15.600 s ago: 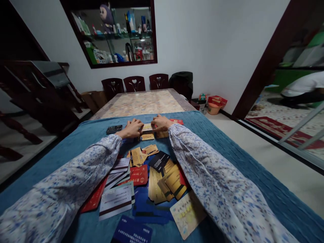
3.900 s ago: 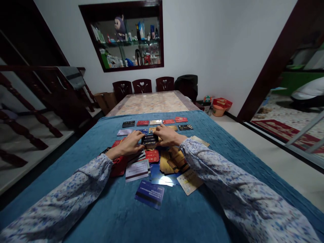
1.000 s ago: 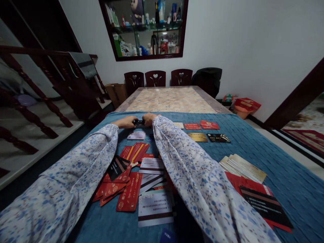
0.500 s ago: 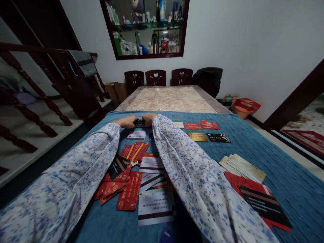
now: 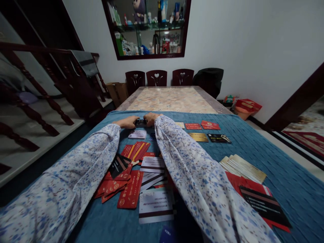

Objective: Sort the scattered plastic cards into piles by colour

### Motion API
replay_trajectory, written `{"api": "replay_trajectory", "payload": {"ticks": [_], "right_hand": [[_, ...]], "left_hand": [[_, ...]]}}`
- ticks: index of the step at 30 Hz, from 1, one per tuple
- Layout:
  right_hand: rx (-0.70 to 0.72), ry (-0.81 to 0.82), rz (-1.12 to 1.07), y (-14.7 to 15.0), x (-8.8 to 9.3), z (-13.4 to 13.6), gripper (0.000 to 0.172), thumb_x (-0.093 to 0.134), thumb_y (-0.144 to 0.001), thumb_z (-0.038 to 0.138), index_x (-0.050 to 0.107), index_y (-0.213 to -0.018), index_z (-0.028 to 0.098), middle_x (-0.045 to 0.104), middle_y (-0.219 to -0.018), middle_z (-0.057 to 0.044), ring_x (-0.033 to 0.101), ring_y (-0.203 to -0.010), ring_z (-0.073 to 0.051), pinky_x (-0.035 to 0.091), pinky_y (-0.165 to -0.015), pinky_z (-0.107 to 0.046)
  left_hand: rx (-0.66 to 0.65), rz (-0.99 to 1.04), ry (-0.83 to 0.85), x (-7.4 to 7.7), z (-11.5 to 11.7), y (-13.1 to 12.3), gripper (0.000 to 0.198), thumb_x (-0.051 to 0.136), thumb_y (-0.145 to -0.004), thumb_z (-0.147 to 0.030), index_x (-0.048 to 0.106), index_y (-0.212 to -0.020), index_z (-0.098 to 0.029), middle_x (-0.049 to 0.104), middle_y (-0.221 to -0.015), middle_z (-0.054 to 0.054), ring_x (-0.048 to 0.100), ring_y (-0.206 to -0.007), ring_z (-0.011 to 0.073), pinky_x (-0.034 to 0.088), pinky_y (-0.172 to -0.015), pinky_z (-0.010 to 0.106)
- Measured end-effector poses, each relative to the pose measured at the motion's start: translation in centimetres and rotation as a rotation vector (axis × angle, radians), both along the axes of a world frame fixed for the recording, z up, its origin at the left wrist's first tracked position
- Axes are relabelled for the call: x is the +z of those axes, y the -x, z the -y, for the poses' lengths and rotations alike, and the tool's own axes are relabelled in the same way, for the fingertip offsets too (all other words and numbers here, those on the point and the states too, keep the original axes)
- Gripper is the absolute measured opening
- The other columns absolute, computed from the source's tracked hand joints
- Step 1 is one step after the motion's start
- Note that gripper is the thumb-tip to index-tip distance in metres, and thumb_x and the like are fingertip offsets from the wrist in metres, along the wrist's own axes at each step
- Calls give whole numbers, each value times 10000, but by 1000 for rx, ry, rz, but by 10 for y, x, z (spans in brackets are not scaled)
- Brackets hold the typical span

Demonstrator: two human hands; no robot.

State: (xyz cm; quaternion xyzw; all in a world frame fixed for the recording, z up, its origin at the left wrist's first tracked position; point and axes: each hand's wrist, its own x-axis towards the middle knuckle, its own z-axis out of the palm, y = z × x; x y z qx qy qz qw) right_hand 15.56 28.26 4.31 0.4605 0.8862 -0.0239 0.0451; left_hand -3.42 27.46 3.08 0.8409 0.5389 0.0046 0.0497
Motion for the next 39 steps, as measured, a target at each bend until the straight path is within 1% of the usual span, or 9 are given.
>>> {"api": "replay_trajectory", "payload": {"ticks": [5, 8, 13, 20, 24, 26, 29, 34, 39], "right_hand": [[25, -29, -8, -6, 1, -4, 674, 743, -872, 361, 572, -1494, 167, 644, -1440, -152, 634, -1267, -260, 493, -976, -280], [61, -76, -30, -10, 4, 0, 632, 744, -875, 396, 610, -1447, 166, 649, -1414, -150, 627, -1281, -271, 486, -1020, -292], [104, -158, -60, -14, 11, 16, 572, 707, -913, 358, 614, -1440, 157, 644, -1384, -180, 601, -1296, -301, 478, -1042, -351], [169, -220, -62, -18, 20, 44, 483, 683, -939, 310, 649, -1393, 150, 663, -1313, -178, 598, -1247, -295, 470, -996, -350], [191, -237, -58, -21, 23, 61, 408, 690, -937, 301, 693, -1313, 145, 678, -1265, -178, 601, -1209, -294, 466, -934, -333], [196, -239, -54, -22, 25, 69, 396, 694, -934, 293, 698, -1301, 147, 681, -1256, -174, 604, -1198, -291, 464, -893, -321], [186, -232, -56, -25, 26, 80, 412, 701, -928, 280, 689, -1325, 168, 679, -1266, -158, 606, -1198, -282, 459, -846, -308], [168, -218, -73, -33, 24, 96, 410, 717, -921, 266, 691, -1323, 191, 687, -1244, -142, 611, -1180, -274, 455, -818, -299], [177, -208, -90, -44, 19, 113, 424, 712, -923, 247, 682, -1341, 181, 696, -1222, -137, 610, -1164, -276, 452, -836, -314]], "left_hand": [[20, -9, 31, 3, 2, 2, 693, 609, -639, -82, 632, -1329, -141, 703, -1297, 148, 642, -1236, 339, 522, -1070, 403], [22, -2, 7, 3, 6, 5, 698, 594, -655, -77, 621, -1351, -114, 684, -1333, 167, 629, -1269, 346, 507, -1097, 402], [37, 20, -30, 4, 14, 11, 706, 590, -670, -74, 599, -1375, -103, 670, -1339, 167, 655, -1221, 324, 514, -1085, 379], [52, 48, -90, 5, 32, 18, 650, 580, -709, -70, 591, -1358, -110, 647, -1346, 159, 666, -1170, 285, 523, -1058, 357], [50, 54, -114, 4, 45, 20, 616, 576, -734, -78, 599, -1346, -139, 653, -1334, 129, 675, -1137, 254, 540, -1018, 328], [45, 69, -130, 4, 53, 22, 606, 591, -736, -88, 605, -1338, -158, 662, -1314, 113, 674, -1131, 247, 543, -1005, 316], [37, 92, -137, 3, 66, 23, 589, 608, -731, -84, 620, -1317, -143, 660, -1291, 122, 665, -1138, 252, 536, -1013, 313], [-10, 168, -131, 2, 87, 24, 571, 607, -695, -64, 659, -1261, -115, 659, -1234, 134, 654, -1147, 282, 528, -1061, 367], [-72, 223, -153, -7, 106, 23, 600, 584, -681, -76, 648, -1276, -130, 635, -1259, 135, 621, -1199, 291, 498, -1125, 422]]}}
